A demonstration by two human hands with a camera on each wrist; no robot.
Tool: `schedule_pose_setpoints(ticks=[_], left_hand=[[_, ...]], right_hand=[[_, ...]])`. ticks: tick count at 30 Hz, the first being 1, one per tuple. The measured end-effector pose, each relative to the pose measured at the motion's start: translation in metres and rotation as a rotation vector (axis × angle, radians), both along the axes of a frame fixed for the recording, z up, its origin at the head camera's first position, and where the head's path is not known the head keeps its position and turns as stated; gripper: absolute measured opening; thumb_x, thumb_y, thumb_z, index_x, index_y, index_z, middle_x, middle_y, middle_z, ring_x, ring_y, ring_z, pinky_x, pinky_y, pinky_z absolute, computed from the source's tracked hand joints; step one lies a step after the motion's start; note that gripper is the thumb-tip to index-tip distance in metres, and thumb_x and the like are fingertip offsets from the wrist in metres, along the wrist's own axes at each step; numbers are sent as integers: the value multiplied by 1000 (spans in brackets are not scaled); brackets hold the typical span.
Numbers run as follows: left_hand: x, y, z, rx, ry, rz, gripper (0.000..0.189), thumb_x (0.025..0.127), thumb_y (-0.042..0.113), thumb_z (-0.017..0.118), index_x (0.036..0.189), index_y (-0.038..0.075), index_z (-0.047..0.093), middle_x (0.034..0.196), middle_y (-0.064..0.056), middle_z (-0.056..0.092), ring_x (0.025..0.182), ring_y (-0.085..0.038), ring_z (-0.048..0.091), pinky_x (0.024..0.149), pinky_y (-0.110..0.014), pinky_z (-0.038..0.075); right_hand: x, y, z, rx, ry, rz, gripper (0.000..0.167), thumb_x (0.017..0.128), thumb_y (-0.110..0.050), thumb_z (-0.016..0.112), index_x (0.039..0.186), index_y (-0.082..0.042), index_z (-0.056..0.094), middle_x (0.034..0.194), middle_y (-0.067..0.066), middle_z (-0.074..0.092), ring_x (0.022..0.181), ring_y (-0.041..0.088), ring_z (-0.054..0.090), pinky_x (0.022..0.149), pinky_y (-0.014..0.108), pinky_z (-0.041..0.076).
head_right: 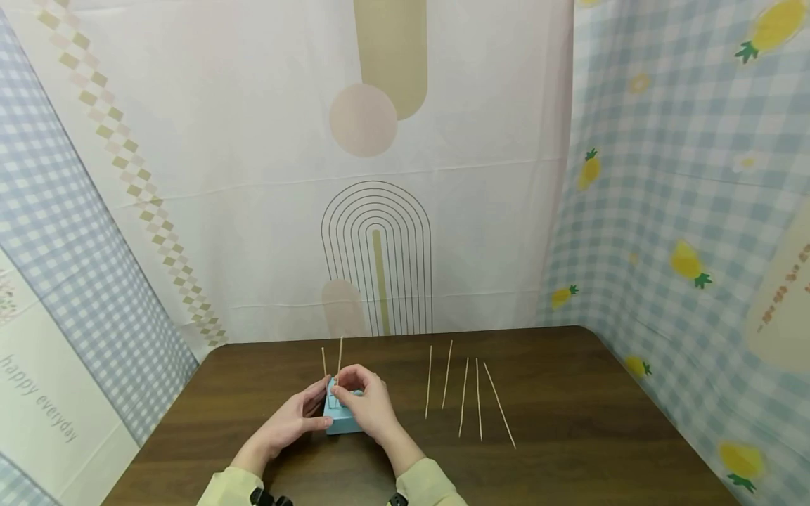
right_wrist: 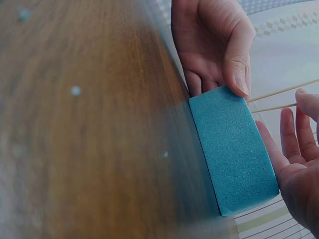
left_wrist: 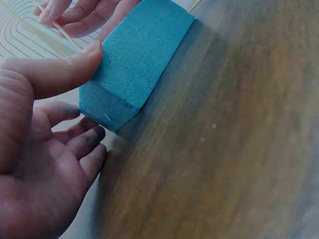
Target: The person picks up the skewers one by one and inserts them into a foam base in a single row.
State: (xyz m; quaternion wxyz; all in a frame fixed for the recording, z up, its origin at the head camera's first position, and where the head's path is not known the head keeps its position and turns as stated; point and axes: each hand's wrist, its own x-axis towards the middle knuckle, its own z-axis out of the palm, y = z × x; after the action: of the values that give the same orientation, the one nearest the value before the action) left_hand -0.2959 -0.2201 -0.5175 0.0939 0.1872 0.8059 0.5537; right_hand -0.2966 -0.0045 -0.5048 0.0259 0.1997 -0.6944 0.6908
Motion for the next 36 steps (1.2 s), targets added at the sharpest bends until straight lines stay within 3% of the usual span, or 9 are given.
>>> schedule_pose_setpoints(ticks=[8, 22, 31, 36], left_hand=[[0, -1, -1, -5, 13, 1, 91, 95, 14, 81, 166, -6, 28, 172, -30, 23, 157, -50, 24, 125, -62, 22], [-1, -1, 0, -13, 21, -6, 91, 96, 15, 81, 166, -6, 26, 172, -30, 22, 157, -49, 23, 125, -61, 21], [-1, -1, 0, -11, 24, -22, 91, 96, 15, 81, 166, -6, 26, 172, -30, 22, 157, -49, 25, 125, -61, 22], [-1, -1, -1, -13, 28, -16, 91, 96, 15, 80, 166, -6, 26, 172, -30, 23, 157, -49, 25, 125, -60, 23]], right_hand=[[-1, -1, -1, 97, 59, -38, 10, 97, -12, 80, 105, -12, 74, 98, -1, 73, 92, 14, 66, 83, 27, 53], [-4, 0, -1, 232, 123, -62, 8, 96, -13, 83, 101, -16, 77, 95, -7, 77, 88, 9, 69, 82, 27, 55], [-4, 1, -2, 251, 131, -53, 9, 95, -14, 84, 103, -15, 79, 99, 5, 79, 89, 9, 70, 82, 27, 55], [-4, 1, -1, 259, 126, -43, 9, 95, -13, 84, 103, -16, 80, 100, 3, 80, 90, 9, 70, 82, 27, 56]])
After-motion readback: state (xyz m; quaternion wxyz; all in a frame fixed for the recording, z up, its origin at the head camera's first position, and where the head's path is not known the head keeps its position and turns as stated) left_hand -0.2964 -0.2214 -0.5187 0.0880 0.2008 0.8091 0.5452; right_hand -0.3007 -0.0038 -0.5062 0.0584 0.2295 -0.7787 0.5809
